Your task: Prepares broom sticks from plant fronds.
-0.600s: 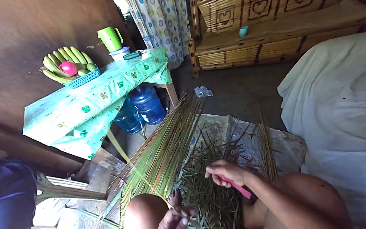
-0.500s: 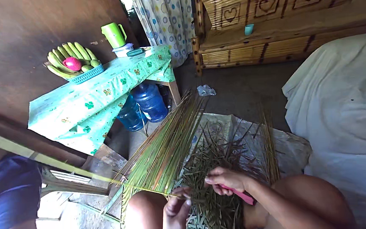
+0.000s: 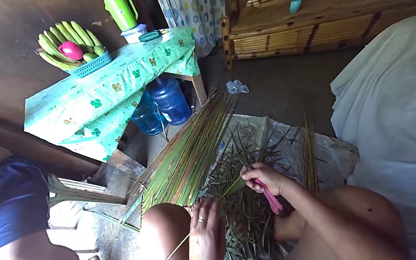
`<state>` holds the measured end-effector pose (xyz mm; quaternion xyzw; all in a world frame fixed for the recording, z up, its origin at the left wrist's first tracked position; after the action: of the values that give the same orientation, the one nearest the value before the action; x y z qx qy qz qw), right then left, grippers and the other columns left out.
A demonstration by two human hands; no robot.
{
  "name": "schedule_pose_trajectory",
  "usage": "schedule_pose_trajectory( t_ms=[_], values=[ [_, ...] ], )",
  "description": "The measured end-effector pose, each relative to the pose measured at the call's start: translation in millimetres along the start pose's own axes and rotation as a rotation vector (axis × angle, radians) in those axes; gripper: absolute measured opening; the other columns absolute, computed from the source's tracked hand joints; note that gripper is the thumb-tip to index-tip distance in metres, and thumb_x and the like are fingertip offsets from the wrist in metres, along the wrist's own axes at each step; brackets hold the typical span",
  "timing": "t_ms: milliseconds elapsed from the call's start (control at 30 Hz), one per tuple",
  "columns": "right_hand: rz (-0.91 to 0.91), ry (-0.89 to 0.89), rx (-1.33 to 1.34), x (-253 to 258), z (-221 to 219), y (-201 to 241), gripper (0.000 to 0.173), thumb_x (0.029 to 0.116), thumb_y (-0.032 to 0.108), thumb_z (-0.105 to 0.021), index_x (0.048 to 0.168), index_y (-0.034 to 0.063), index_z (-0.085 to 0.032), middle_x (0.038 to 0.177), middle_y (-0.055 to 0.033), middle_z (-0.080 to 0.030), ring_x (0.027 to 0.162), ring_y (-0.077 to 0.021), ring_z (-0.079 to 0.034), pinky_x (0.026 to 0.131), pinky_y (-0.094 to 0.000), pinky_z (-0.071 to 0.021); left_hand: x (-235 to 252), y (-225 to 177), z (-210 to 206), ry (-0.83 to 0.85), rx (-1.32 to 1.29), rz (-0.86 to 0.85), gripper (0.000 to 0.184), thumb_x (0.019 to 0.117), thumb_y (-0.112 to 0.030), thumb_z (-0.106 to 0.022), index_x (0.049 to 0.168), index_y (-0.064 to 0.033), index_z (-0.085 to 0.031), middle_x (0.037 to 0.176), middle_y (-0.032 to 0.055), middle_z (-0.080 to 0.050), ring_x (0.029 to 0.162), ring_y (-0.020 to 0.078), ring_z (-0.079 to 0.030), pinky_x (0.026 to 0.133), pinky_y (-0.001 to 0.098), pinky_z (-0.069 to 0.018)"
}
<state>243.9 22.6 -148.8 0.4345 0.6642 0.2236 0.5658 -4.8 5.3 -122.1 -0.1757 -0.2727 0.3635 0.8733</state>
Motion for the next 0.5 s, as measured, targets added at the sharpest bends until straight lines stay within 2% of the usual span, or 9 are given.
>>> schedule_pose_trajectory(
  t_ms=[67, 100, 133, 200, 233, 300, 367, 400, 500],
  values=[
    [0.020, -0.023, 0.023, -2, -2, 2, 0.009, 0.1013, 0.003, -0.050, 0.098, 0.0050, -0.057, 0.056, 0.0007, -0.052, 0.041, -0.0045, -0.045, 0.039, -0.0165, -0.0373, 3, 16, 0, 0.142, 0.210, 0.127, 0.031, 0.0967, -0.017, -0.064, 0.125, -0.0057, -0.073, 0.106, 0.0184, -0.076, 0.093, 0.0387, -0.075, 0.080, 0.0556, -0.0602],
    [0.051, -0.038, 0.040, -2, -3, 2, 0.009, 0.1030, 0.004, -0.050, 0.099, 0.0049, -0.058, 0.057, 0.0008, -0.052, 0.041, -0.0043, -0.046, 0.040, -0.0163, -0.0378, 3, 20, -1, 0.231, 0.219, 0.192, 0.029, 0.0990, -0.016, -0.062, 0.124, -0.0066, -0.074, 0.092, 0.0195, -0.076, 0.078, 0.0402, -0.075, 0.068, 0.0575, -0.0597],
    [0.103, -0.048, 0.055, -3, -6, 2, 0.010, 0.1053, 0.006, -0.049, 0.102, 0.0048, -0.059, 0.058, 0.0010, -0.054, 0.042, -0.0041, -0.047, 0.040, -0.0164, -0.0390, 2, 22, 0, 0.320, 0.179, 0.257, 0.030, 0.1010, -0.014, -0.057, 0.125, -0.0067, -0.073, 0.083, 0.0199, -0.074, 0.071, 0.0402, -0.073, 0.064, 0.0577, -0.0584],
    [0.253, -0.029, 0.046, -2, -11, -1, 0.021, 0.1091, 0.016, -0.045, 0.123, 0.0060, -0.057, 0.066, 0.0019, -0.055, 0.047, -0.0044, -0.049, 0.044, -0.0169, -0.0409, 1, 24, 3, 0.439, -0.050, 0.394, 0.033, 0.1052, -0.012, -0.048, 0.130, -0.0031, -0.068, 0.078, 0.0144, -0.072, 0.063, 0.0290, -0.070, 0.064, 0.0488, -0.0596],
    [0.318, -0.013, 0.003, -1, -13, -4, 0.031, 0.1096, 0.022, -0.040, 0.134, 0.0073, -0.051, 0.068, 0.0030, -0.055, 0.048, -0.0042, -0.049, 0.044, -0.0170, -0.0410, -1, 25, 2, 0.427, -0.188, 0.441, 0.033, 0.1061, -0.011, -0.046, 0.130, -0.0009, -0.066, 0.073, 0.0084, -0.070, 0.057, 0.0197, -0.067, 0.059, 0.0396, -0.0603],
    [0.382, -0.014, -0.154, 1, -20, -9, 0.046, 0.1082, 0.028, -0.034, 0.149, 0.0067, -0.038, 0.070, 0.0032, -0.056, 0.049, -0.0049, -0.049, 0.046, -0.0190, -0.0414, -2, 23, 0, 0.352, -0.362, 0.535, 0.032, 0.1061, -0.008, -0.046, 0.129, 0.0025, -0.064, 0.068, 0.0046, -0.068, 0.049, 0.0122, -0.064, 0.051, 0.0316, -0.0586],
    [0.393, -0.033, -0.404, -1, -28, -15, 0.055, 0.1051, 0.025, -0.037, 0.156, 0.0043, -0.031, 0.078, -0.0009, -0.058, 0.058, -0.0086, -0.052, 0.054, -0.0251, -0.0449, -2, 20, -1, 0.313, -0.401, 0.601, 0.031, 0.1058, -0.007, -0.047, 0.129, 0.0031, -0.065, 0.067, 0.0043, -0.067, 0.047, 0.0106, -0.062, 0.049, 0.0294, -0.0568],
    [0.388, -0.031, -0.527, -3, -32, -19, 0.058, 0.1048, 0.024, -0.041, 0.158, 0.0031, -0.028, 0.085, -0.0058, -0.060, 0.066, -0.0136, -0.055, 0.063, -0.0314, -0.0483, -2, 19, -1, 0.310, -0.410, 0.617, 0.031, 0.1055, -0.006, -0.047, 0.129, 0.0036, -0.065, 0.066, 0.0041, -0.066, 0.046, 0.0103, -0.061, 0.048, 0.0288, -0.0562],
    [0.424, -0.061, -0.752, -6, -43, -28, 0.063, 0.1056, 0.029, -0.050, 0.159, 0.0041, -0.029, 0.097, -0.0151, -0.066, 0.084, -0.0267, -0.064, 0.084, -0.0462, -0.0534, -2, 16, -4, 0.324, -0.465, 0.633, 0.030, 0.1056, -0.005, -0.046, 0.128, 0.0039, -0.064, 0.064, 0.0031, -0.065, 0.044, 0.0088, -0.058, 0.045, 0.0270, -0.0528]
  ],
)
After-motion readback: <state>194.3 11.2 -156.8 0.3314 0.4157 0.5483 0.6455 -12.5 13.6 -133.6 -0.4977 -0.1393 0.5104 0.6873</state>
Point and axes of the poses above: each hand's wrist, its own x-axis towards the middle knuckle, its own z-axis out of the back of the hand, y = z × x, the point moved 3 cm from there along x, towards the middle knuckle
